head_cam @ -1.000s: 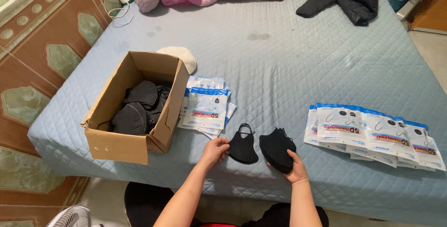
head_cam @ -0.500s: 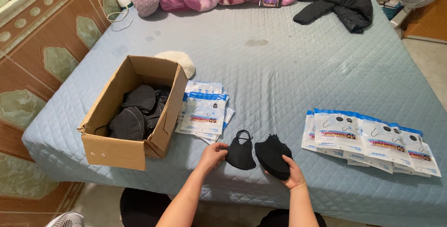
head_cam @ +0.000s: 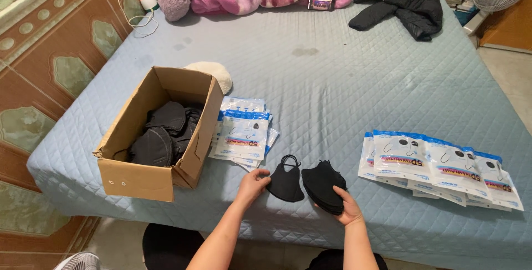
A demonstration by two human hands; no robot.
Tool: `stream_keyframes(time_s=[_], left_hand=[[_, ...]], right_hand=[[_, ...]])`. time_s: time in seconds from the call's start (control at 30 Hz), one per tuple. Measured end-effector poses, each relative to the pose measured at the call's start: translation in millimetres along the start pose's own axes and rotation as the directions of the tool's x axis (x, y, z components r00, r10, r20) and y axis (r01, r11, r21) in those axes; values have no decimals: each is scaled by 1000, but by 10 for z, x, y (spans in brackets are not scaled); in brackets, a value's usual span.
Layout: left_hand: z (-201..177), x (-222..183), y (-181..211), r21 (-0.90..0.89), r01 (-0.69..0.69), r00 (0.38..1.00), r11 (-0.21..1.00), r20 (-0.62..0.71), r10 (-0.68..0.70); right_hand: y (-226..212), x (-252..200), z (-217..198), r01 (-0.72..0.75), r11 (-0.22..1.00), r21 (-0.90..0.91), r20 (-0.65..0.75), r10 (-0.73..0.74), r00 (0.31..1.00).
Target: Sorting and inspecting black face masks from a cardboard box onto a bed
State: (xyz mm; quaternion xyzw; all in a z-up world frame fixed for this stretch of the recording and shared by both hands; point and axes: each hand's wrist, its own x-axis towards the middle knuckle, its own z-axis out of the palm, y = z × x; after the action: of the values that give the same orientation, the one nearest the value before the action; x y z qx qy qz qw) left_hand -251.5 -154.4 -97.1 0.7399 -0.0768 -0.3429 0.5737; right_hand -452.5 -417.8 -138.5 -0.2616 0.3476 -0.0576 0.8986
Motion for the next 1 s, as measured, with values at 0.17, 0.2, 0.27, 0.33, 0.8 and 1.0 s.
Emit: stream_keyframes(time_s=[0.17, 0.2, 0.27, 0.33, 0.8, 1.0], left_hand=[[140, 167, -238, 18, -54, 988, 998, -142, 56], [186, 296, -367, 68, -110, 972, 992, -202, 121], [268, 150, -159, 147, -153, 971, 977, -164, 176], [386, 67, -29, 222, -196, 967, 955, -120, 226], [966, 67, -2, 647, -623, 651, 440, 118, 749], [830, -27, 155, 389, -452, 882, 803, 62, 466]], right_hand=[[8, 7, -4, -17, 1000, 3, 15, 17, 1000], [6, 47, -31, -26, 1000, 7, 20, 26, 999], [-12, -2, 37, -13, 1000, -6, 42, 13, 999], [-10, -26, 57, 0, 1000, -19, 62, 1, 998], [-8, -112, 169, 12, 998, -55, 55, -9, 998], [14, -34, 63, 24, 999, -23, 63, -23, 998]])
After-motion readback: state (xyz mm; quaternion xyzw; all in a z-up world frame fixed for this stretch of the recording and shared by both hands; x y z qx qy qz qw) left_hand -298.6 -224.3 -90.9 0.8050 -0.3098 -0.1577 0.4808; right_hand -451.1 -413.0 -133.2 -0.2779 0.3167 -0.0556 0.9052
